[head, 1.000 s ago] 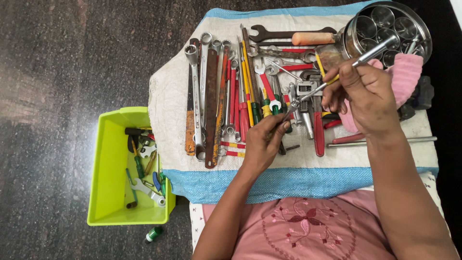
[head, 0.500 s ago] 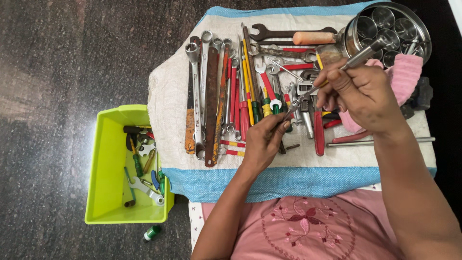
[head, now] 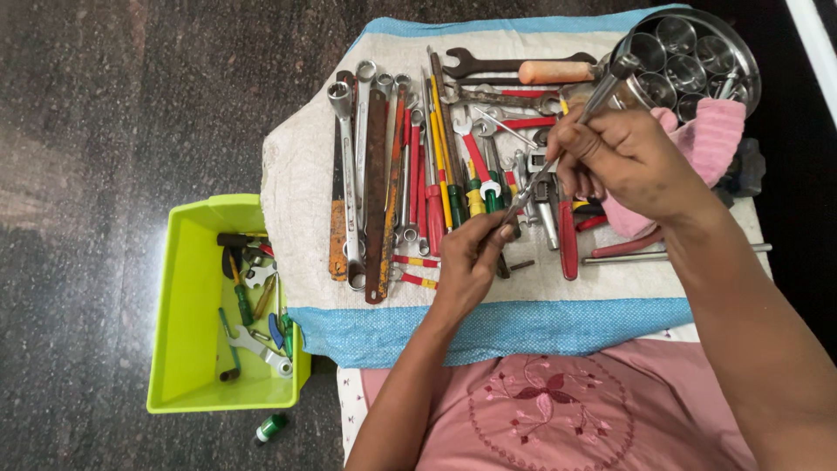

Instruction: The person assembles a socket wrench by attaching a socket to the ratchet head and inserting an extension bar. They then place the assembled tool into a green plastic bin and continue handling other tools on the floor.

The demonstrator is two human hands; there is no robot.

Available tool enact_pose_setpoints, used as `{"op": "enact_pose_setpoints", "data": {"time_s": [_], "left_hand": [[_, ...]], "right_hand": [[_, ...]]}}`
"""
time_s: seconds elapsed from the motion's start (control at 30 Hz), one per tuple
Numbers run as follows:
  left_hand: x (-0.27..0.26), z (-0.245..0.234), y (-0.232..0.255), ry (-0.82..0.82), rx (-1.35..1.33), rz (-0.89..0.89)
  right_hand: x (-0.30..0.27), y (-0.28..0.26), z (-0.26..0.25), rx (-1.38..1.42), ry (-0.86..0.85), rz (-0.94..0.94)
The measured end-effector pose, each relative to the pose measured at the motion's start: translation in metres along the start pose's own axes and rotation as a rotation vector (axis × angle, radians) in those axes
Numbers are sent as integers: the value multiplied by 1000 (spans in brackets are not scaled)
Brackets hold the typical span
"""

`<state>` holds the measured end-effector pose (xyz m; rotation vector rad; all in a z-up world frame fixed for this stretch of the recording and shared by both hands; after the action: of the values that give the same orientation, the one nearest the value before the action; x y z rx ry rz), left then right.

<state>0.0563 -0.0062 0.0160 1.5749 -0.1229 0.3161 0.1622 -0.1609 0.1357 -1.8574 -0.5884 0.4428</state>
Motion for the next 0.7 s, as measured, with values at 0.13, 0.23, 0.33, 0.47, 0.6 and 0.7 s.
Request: {"op": "enact_pose_setpoints", "data": {"time_s": [0.13,0.23,0.33,0.47,0.6,0.7], "left_hand": [[-8,1,-5,21,-102,-40],[-6,3,-7,42,-157,-59],[-4,2,-7,69,-142,-10],[-2,1,-10,77,-127,30],[0,2,-17,-6,-219,-48],[2,6,-22,-91,-417,-154]], "right_hand": [[-3,6,1,26,-17,12],[-3,11,5,60,11,12],[-2,13,17,60,38,-6],[-4,5,22,43,90,-40],[-4,7,20,91,53,41],[-10,11,11,282,78,-70]]}}
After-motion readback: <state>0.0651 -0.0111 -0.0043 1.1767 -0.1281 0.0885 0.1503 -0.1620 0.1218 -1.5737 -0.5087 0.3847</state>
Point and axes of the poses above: each hand's wrist, its own x-axis towards the middle knuckle, its own z-axis out of the palm, y = z × x, the point moved 5 cm from there along x, towards the middle knuckle, and after that the axes turned 3 degrees about z, right-handed, at the moved point
